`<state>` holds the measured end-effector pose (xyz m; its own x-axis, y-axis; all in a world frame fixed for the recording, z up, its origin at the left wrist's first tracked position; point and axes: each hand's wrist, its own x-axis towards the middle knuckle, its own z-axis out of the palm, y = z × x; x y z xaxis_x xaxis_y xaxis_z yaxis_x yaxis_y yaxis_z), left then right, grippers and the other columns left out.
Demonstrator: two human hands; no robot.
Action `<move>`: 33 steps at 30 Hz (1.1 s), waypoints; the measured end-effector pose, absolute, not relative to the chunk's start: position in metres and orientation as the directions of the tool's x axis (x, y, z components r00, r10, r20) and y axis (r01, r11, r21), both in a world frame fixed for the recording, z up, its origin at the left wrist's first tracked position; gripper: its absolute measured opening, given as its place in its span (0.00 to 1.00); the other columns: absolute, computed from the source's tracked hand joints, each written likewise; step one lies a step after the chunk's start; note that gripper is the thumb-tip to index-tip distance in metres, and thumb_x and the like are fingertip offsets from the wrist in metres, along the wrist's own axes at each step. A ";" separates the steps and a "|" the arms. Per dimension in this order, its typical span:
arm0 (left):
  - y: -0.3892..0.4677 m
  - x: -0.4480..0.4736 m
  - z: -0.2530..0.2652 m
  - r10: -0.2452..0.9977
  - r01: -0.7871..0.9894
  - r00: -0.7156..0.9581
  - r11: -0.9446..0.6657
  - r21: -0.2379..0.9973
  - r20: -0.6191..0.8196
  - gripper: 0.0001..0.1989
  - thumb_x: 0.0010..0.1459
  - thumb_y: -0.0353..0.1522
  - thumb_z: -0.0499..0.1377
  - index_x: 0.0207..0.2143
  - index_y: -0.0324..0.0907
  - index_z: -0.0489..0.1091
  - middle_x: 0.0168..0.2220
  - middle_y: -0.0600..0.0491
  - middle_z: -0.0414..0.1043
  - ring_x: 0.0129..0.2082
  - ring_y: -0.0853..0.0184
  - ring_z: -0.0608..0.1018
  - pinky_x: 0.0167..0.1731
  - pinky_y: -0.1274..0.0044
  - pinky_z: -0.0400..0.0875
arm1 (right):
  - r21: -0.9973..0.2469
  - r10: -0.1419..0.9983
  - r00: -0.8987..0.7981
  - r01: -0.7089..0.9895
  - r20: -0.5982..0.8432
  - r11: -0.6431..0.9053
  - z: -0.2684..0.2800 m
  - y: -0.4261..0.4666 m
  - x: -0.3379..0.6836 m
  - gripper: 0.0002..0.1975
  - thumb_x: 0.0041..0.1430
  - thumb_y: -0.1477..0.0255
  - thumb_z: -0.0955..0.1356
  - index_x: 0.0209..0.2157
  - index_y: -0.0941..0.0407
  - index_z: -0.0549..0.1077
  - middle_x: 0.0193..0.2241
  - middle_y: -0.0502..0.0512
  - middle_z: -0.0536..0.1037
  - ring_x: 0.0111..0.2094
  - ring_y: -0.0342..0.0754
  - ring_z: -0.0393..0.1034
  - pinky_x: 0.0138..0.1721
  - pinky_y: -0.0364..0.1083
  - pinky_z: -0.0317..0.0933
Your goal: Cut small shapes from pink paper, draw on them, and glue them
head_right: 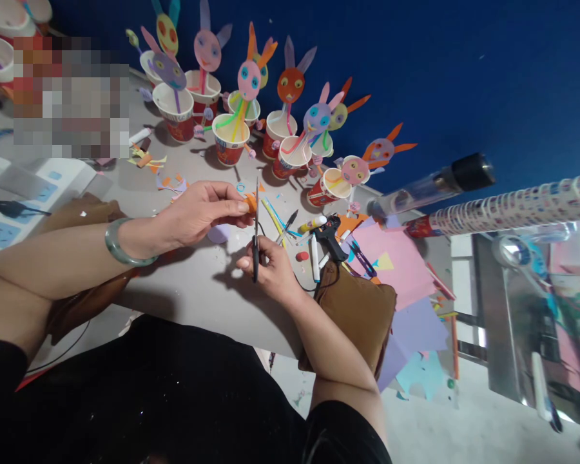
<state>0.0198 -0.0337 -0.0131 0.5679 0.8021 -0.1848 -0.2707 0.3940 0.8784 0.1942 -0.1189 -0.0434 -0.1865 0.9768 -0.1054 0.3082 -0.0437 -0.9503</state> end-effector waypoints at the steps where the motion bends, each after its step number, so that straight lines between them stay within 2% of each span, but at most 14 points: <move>1: -0.034 0.020 -0.013 0.804 -0.271 0.566 0.392 0.879 -0.184 0.08 0.53 0.28 0.68 0.26 0.38 0.72 0.27 0.55 0.78 0.28 0.74 0.79 0.38 0.76 0.74 | -0.953 0.977 -0.187 0.301 -0.107 -0.046 -0.044 -0.119 0.194 0.32 0.47 0.38 0.72 0.23 0.54 0.65 0.21 0.47 0.66 0.24 0.42 0.56 0.26 0.45 0.52; 8: -0.033 0.020 -0.014 0.805 -0.275 0.565 0.391 0.878 -0.181 0.07 0.54 0.27 0.67 0.26 0.38 0.72 0.27 0.55 0.78 0.28 0.74 0.79 0.38 0.77 0.75 | -0.961 0.974 -0.199 0.272 -0.108 -0.051 -0.043 -0.118 0.193 0.31 0.47 0.40 0.72 0.22 0.54 0.65 0.20 0.48 0.69 0.23 0.42 0.58 0.25 0.44 0.53; 21: -0.033 0.020 -0.014 0.803 -0.273 0.568 0.392 0.879 -0.182 0.08 0.54 0.27 0.67 0.26 0.39 0.71 0.27 0.56 0.78 0.28 0.75 0.79 0.37 0.77 0.75 | -0.966 0.972 -0.214 0.255 -0.093 -0.037 -0.044 -0.119 0.193 0.31 0.51 0.39 0.70 0.22 0.54 0.65 0.19 0.49 0.68 0.22 0.42 0.58 0.24 0.45 0.54; 33: -0.031 0.019 -0.014 0.808 -0.268 0.568 0.361 0.893 -0.156 0.09 0.53 0.28 0.68 0.26 0.39 0.70 0.27 0.56 0.78 0.28 0.74 0.79 0.37 0.77 0.75 | -0.960 0.976 -0.194 0.276 -0.095 -0.038 -0.040 -0.120 0.195 0.34 0.47 0.36 0.70 0.21 0.54 0.65 0.19 0.48 0.67 0.21 0.41 0.56 0.25 0.45 0.53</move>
